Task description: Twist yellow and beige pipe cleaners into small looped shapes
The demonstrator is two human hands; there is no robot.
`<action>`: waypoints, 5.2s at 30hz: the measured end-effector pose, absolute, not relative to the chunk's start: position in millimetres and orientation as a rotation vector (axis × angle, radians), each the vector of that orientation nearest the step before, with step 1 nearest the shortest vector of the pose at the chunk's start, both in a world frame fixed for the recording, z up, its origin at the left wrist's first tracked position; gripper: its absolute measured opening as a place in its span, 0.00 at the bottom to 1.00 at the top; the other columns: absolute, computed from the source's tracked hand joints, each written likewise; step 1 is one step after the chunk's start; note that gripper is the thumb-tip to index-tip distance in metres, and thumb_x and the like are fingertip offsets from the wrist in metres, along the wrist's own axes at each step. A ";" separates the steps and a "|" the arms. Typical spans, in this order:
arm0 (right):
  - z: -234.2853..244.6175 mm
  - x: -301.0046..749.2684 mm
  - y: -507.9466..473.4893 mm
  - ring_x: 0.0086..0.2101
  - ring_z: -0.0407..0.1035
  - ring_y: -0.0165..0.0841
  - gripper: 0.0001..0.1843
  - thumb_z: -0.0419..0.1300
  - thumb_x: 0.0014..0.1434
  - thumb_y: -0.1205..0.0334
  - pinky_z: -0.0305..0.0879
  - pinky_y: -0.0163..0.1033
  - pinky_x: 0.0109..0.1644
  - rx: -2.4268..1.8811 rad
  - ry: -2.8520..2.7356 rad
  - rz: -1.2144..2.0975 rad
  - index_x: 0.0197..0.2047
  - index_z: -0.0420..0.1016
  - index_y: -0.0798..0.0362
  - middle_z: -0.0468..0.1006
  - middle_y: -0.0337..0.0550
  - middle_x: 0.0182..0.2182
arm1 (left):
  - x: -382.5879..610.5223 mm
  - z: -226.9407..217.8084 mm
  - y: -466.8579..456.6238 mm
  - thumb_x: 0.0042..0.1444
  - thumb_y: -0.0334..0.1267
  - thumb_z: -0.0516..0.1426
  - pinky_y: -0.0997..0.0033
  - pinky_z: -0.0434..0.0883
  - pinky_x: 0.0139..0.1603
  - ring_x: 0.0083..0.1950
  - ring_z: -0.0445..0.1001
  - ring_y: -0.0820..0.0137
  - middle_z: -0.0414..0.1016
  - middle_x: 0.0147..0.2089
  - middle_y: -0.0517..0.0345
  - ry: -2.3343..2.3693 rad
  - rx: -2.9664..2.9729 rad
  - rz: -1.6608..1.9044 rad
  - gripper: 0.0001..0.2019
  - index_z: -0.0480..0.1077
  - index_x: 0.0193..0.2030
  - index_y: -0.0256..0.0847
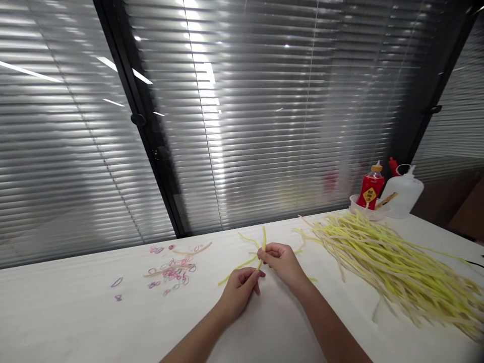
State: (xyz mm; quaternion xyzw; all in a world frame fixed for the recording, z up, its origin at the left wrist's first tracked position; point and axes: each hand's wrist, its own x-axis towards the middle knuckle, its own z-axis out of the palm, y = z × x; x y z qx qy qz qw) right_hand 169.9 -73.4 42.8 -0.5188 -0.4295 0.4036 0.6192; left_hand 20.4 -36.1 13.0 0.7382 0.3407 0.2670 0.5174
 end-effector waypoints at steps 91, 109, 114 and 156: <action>43.4 183.3 -79.1 0.27 0.67 0.27 0.20 0.72 0.36 0.55 0.64 0.34 0.29 -1.184 -0.745 0.959 0.35 0.77 0.52 0.79 0.42 0.33 | 24.2 3.6 -26.4 0.48 0.43 0.63 0.74 0.64 0.34 0.29 0.67 0.75 0.71 0.27 0.58 0.633 1.099 0.816 0.13 0.75 0.36 0.35; 45.6 182.2 -80.3 0.26 0.67 0.28 0.18 0.72 0.35 0.57 0.62 0.33 0.28 -1.145 -0.774 0.906 0.31 0.76 0.53 0.77 0.39 0.26 | 17.7 12.7 -26.3 0.45 0.36 0.65 0.71 0.67 0.40 0.33 0.71 0.73 0.74 0.29 0.55 0.581 0.909 0.788 0.09 0.76 0.34 0.35; 47.2 178.7 -80.8 0.24 0.64 0.27 0.13 0.70 0.42 0.57 0.62 0.36 0.30 -1.168 -0.827 0.755 0.31 0.78 0.54 0.77 0.40 0.26 | 17.7 14.8 -26.8 0.44 0.34 0.65 0.71 0.68 0.40 0.33 0.72 0.72 0.75 0.29 0.54 0.617 0.877 0.805 0.09 0.76 0.34 0.34; 51.0 192.2 -92.3 0.32 0.71 0.32 0.13 0.56 0.58 0.68 0.61 0.34 0.35 -1.675 -1.978 0.163 0.37 0.81 0.42 0.78 0.39 0.32 | 25.2 9.3 -30.2 0.44 0.43 0.65 0.68 0.69 0.43 0.35 0.73 0.71 0.77 0.30 0.55 0.754 1.030 0.961 0.16 0.73 0.37 0.35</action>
